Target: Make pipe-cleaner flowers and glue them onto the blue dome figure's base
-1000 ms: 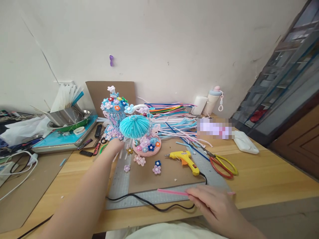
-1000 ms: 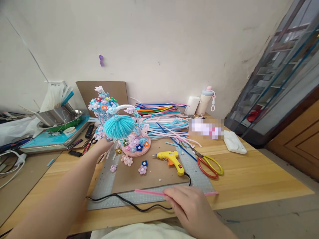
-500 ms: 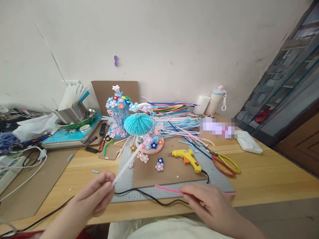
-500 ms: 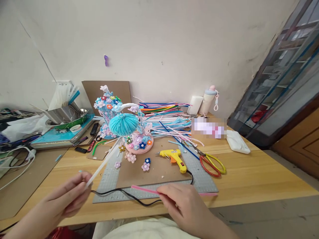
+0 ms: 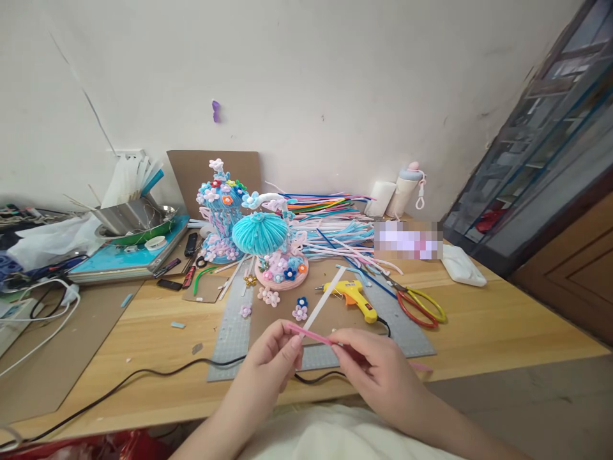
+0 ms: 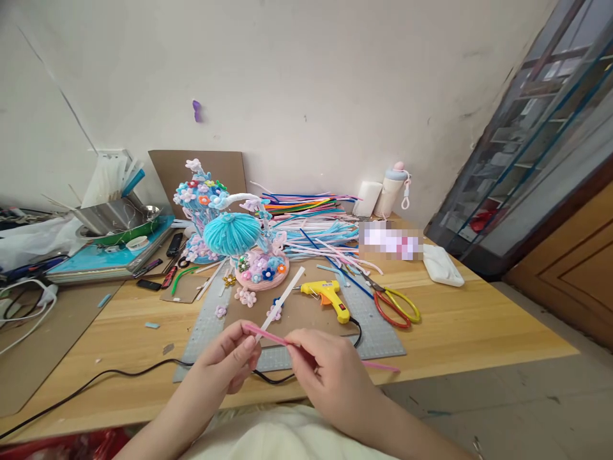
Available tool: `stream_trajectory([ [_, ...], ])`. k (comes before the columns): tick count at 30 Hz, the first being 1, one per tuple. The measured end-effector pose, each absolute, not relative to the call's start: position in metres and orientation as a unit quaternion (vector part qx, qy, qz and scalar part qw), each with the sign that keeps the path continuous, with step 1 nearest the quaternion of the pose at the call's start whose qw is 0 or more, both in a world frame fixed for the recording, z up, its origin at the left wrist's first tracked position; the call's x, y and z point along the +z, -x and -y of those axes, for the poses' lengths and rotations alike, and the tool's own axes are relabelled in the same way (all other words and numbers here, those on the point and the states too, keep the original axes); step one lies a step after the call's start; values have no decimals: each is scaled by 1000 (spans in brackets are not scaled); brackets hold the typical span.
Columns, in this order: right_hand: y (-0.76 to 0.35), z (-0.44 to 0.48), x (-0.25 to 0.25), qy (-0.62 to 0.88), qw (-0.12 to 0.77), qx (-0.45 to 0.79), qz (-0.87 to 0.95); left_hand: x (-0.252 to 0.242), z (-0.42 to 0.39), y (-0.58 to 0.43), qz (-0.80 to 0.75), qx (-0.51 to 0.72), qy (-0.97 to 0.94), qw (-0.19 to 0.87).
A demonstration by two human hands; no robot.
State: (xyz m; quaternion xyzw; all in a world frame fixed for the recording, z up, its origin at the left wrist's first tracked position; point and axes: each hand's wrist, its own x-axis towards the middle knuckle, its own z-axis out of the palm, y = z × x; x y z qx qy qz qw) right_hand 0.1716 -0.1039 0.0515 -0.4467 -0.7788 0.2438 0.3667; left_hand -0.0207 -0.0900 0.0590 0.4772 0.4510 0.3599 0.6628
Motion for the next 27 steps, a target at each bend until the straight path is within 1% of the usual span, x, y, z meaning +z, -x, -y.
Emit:
stream_trajectory([
  [4, -172, 105, 50, 441, 360, 262, 779, 57, 87, 18, -470, 387, -463, 644],
  [13, -167, 105, 47, 466, 317, 281, 776, 48, 86, 15, -485, 386, -495, 609],
  [18, -163, 105, 52, 466, 308, 324, 763, 43, 85, 11, -467, 386, -502, 617],
  [27, -160, 100, 45, 477, 311, 344, 746, 37, 87, 7, -442, 380, -515, 629],
])
